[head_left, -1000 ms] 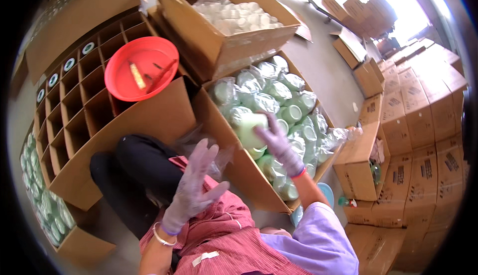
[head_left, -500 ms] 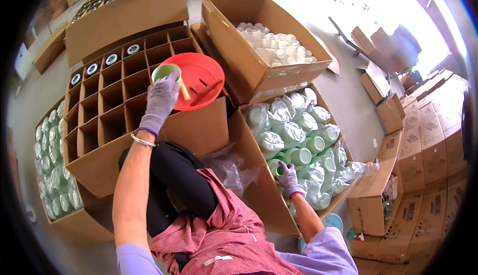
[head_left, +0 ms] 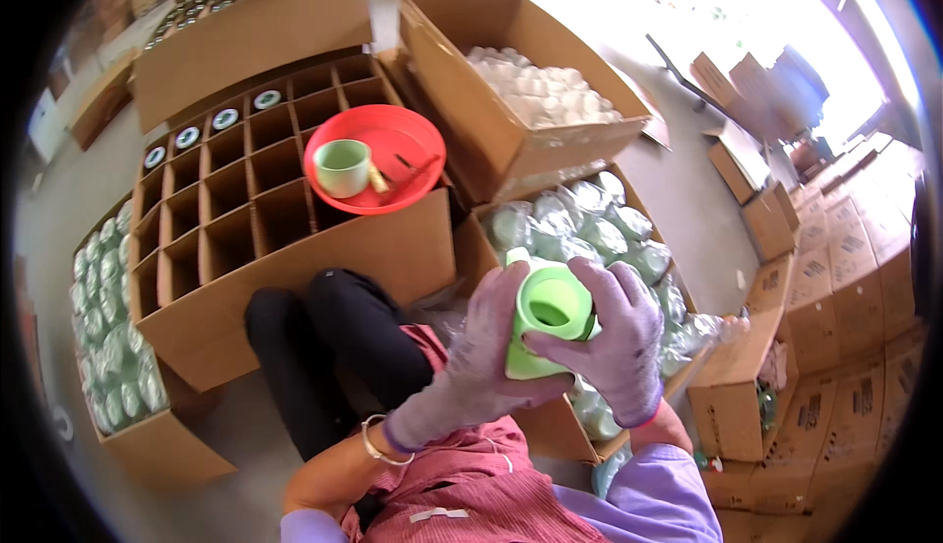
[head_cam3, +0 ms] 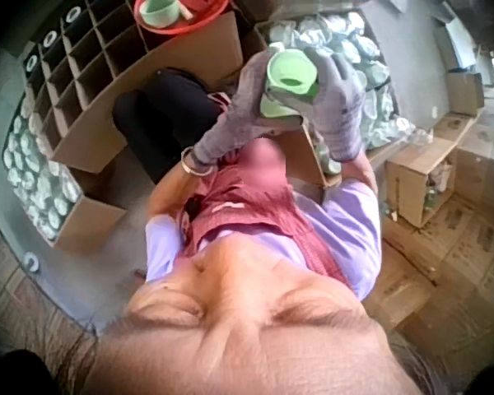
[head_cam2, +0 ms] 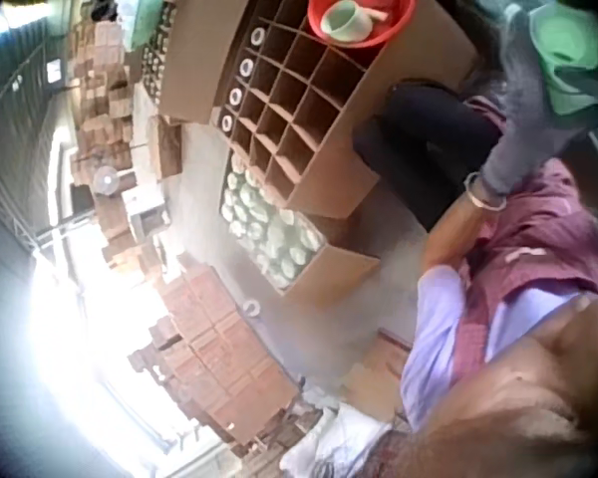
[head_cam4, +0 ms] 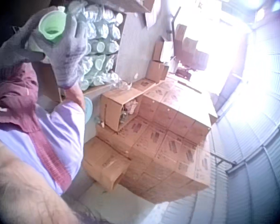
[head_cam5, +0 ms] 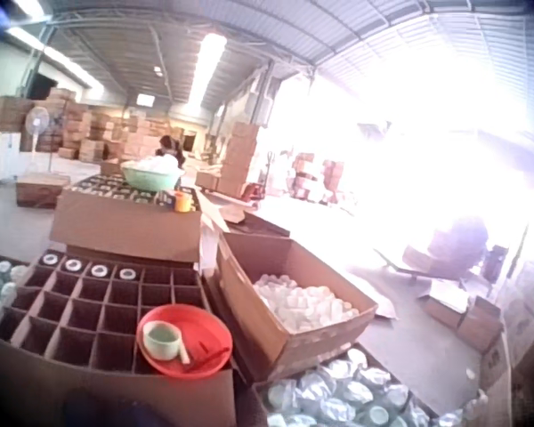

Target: The person assembles light green kettles by inserting a metal strainer and screwing on the lid. The person then places the assembled kettles into a cardboard box with dividers.

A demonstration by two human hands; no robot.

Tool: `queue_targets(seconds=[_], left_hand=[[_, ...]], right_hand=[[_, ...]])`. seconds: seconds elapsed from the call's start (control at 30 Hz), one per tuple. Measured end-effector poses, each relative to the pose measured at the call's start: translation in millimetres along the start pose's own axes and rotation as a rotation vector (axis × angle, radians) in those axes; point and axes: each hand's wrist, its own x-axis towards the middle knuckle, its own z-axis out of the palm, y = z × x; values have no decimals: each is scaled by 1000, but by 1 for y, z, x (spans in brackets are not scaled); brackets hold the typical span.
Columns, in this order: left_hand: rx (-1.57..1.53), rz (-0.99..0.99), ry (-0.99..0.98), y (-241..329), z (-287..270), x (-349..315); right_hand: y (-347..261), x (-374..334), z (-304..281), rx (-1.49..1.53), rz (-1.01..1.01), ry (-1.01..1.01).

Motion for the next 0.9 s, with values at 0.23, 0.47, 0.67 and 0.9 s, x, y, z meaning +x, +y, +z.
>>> queue_targets(seconds=[0.23, 0.47, 0.67, 0.9], left_hand=[[-132, -440, 97, 85, -148, -20], [294, -243, 599, 106, -200, -67], [537, -333, 470, 77, -214, -88], [605, -255, 134, 86, -234, -61]], right_hand=[[-34, 77, 52, 1122, -17, -442], [22, 178, 287, 193, -93, -420], [9, 217, 347, 95, 23, -790], [70, 211, 360, 808, 401, -321]])
